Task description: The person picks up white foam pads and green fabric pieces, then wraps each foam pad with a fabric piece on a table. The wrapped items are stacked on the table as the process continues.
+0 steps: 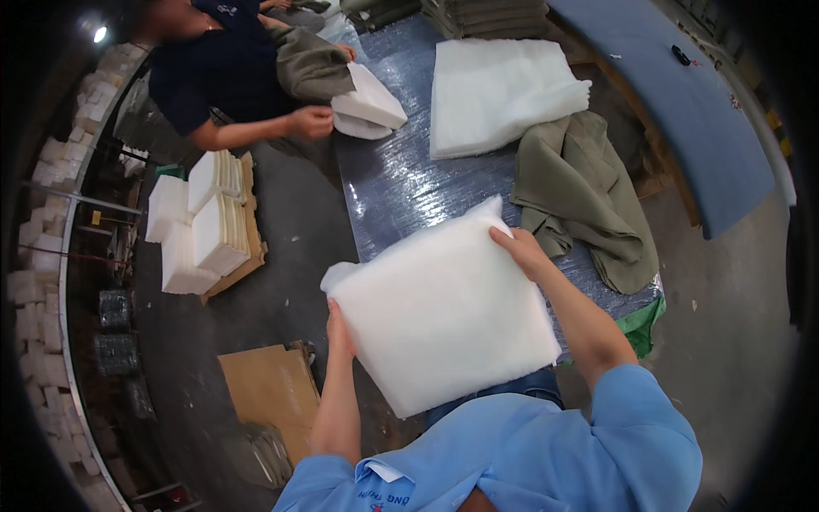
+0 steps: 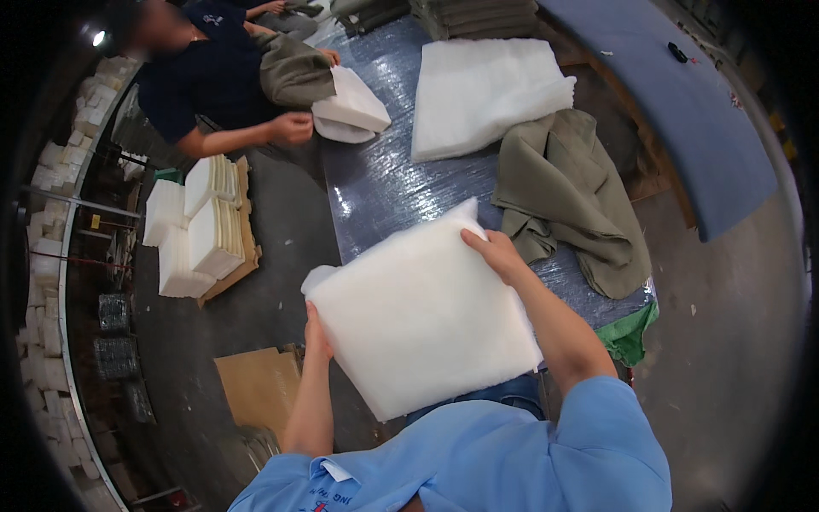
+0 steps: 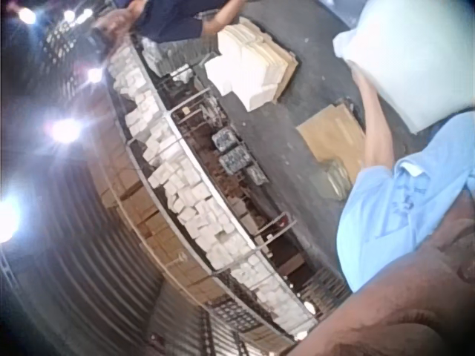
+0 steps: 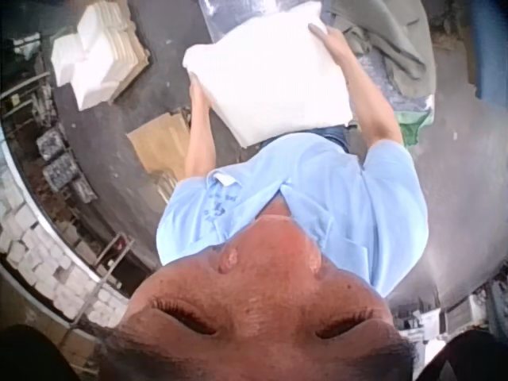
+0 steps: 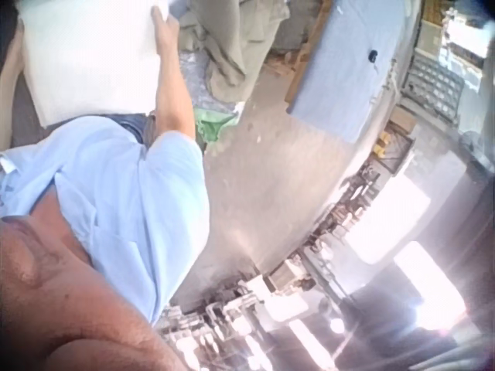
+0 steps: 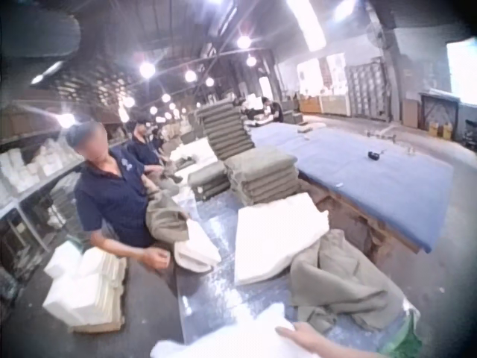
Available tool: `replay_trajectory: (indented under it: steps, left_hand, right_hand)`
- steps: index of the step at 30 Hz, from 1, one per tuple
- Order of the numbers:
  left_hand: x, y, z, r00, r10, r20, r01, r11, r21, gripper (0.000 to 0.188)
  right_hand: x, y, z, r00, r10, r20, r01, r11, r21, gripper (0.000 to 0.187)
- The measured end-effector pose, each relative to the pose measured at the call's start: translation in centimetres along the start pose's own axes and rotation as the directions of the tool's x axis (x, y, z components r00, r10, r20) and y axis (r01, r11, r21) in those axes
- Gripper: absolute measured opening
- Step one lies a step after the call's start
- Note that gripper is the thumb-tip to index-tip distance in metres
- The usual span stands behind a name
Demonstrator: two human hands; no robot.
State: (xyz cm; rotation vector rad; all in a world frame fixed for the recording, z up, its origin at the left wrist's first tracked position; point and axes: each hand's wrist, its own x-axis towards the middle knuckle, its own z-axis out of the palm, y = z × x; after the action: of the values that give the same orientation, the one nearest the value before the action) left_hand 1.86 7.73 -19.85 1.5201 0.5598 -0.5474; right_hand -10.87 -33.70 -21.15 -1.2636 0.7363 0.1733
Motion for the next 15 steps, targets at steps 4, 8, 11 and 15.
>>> replay_trajectory:
  steps: [4, 8, 11, 15]
  left_hand:
    - [-3.5, 4.9, 2.6, 0.972, 0.200, 0.125, -0.196, 0.979, -0.049, 0.080]
    - [-5.2, 11.6, 5.4, 0.912, 0.383, 0.148, -0.377, 0.924, -0.068, 0.076]
    - [-5.5, 15.5, 5.3, 0.798, 0.582, 0.158, -0.554, 0.811, -0.187, 0.078]
    - [-5.3, 17.1, 6.8, 0.682, 0.707, 0.186, -0.633, 0.698, -0.334, 0.080]
  right_hand:
    - [-5.9, -1.8, -2.2, 0.956, -0.283, -0.075, 0.292, 0.942, 0.165, 0.056]
    - [-12.0, -3.4, -1.7, 0.823, -0.533, -0.197, 0.560, 0.819, 0.125, 0.050]
    - [-17.3, -3.3, 0.1, 0.719, -0.663, -0.209, 0.690, 0.718, 0.095, 0.051]
    - [-24.0, 0.6, 3.7, 0.680, -0.707, -0.192, 0.730, 0.676, 0.100, 0.056]
